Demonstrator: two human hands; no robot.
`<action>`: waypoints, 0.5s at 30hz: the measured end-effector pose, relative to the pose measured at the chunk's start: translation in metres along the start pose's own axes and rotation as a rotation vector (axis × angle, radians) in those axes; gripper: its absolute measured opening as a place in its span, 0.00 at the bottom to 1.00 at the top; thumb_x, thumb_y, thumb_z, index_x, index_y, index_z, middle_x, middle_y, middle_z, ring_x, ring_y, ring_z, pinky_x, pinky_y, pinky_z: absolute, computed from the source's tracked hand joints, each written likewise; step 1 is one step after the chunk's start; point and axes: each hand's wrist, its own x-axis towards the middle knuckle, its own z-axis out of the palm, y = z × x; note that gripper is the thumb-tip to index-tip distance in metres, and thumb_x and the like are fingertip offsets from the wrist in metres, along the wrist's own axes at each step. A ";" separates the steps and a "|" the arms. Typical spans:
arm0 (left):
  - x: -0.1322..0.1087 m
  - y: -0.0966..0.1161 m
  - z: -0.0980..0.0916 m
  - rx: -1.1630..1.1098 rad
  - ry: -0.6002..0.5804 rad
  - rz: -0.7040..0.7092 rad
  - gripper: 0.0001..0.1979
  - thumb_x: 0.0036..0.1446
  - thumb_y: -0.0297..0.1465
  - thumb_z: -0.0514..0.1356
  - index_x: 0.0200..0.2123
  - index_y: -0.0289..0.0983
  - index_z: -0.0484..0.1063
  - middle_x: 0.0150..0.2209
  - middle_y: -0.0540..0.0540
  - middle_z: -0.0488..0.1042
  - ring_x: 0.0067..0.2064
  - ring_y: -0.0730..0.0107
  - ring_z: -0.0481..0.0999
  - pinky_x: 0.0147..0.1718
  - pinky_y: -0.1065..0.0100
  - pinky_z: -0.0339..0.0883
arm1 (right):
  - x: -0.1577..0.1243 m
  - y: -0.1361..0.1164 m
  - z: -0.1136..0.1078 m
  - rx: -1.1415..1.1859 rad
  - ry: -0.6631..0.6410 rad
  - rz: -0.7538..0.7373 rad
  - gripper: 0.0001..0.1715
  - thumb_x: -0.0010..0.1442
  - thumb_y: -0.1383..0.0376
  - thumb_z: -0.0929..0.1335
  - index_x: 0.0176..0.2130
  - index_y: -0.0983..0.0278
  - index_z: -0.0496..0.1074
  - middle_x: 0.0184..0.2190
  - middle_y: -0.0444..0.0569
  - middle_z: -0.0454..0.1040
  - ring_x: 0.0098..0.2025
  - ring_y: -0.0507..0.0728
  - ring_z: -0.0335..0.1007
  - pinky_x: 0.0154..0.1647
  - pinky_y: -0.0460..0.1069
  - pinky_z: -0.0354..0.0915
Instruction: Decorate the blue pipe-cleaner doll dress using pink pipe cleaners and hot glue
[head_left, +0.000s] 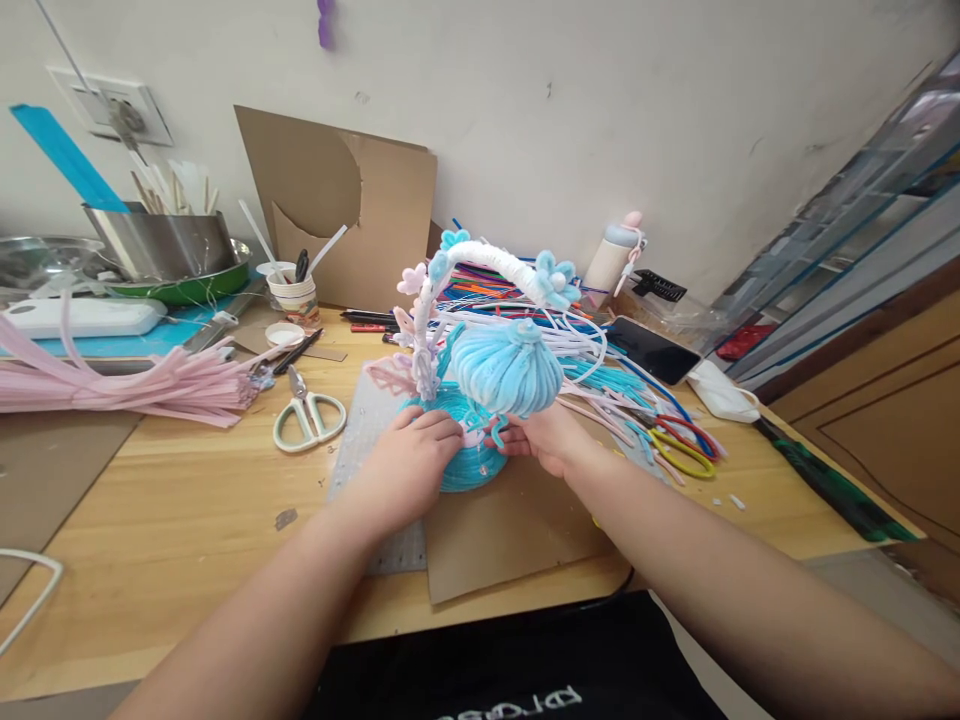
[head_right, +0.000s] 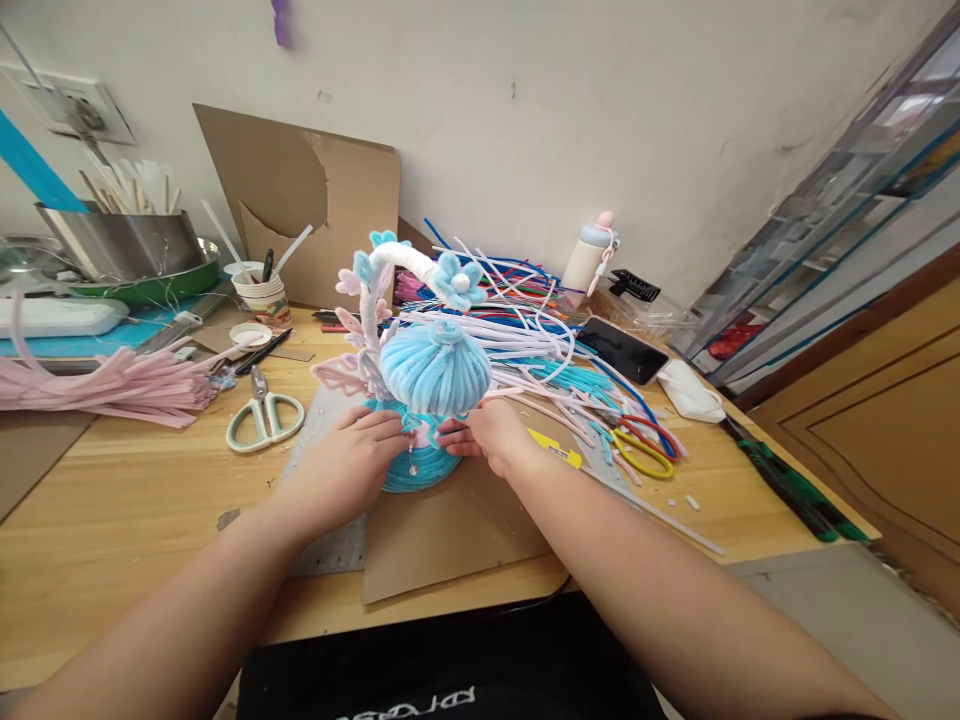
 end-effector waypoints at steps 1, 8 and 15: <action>0.000 0.000 0.000 -0.009 0.002 -0.006 0.15 0.56 0.20 0.52 0.43 0.37 0.73 0.41 0.46 0.75 0.47 0.63 0.70 0.47 0.60 0.58 | 0.000 0.000 0.000 -0.004 -0.003 -0.003 0.06 0.60 0.74 0.62 0.31 0.65 0.63 0.23 0.46 0.74 0.21 0.50 0.73 0.20 0.43 0.69; -0.002 0.001 -0.001 -0.043 0.005 -0.001 0.16 0.57 0.21 0.51 0.44 0.38 0.73 0.41 0.47 0.75 0.46 0.63 0.70 0.46 0.60 0.57 | 0.002 0.001 -0.001 -0.035 -0.012 -0.021 0.06 0.60 0.71 0.63 0.30 0.66 0.64 0.27 0.48 0.75 0.20 0.49 0.72 0.18 0.43 0.68; -0.001 0.003 -0.003 -0.014 -0.028 -0.003 0.16 0.55 0.20 0.52 0.42 0.39 0.73 0.40 0.46 0.75 0.47 0.62 0.69 0.45 0.59 0.56 | 0.004 0.003 0.002 -0.058 0.004 -0.034 0.02 0.59 0.70 0.64 0.33 0.66 0.66 0.25 0.46 0.74 0.19 0.48 0.70 0.15 0.41 0.65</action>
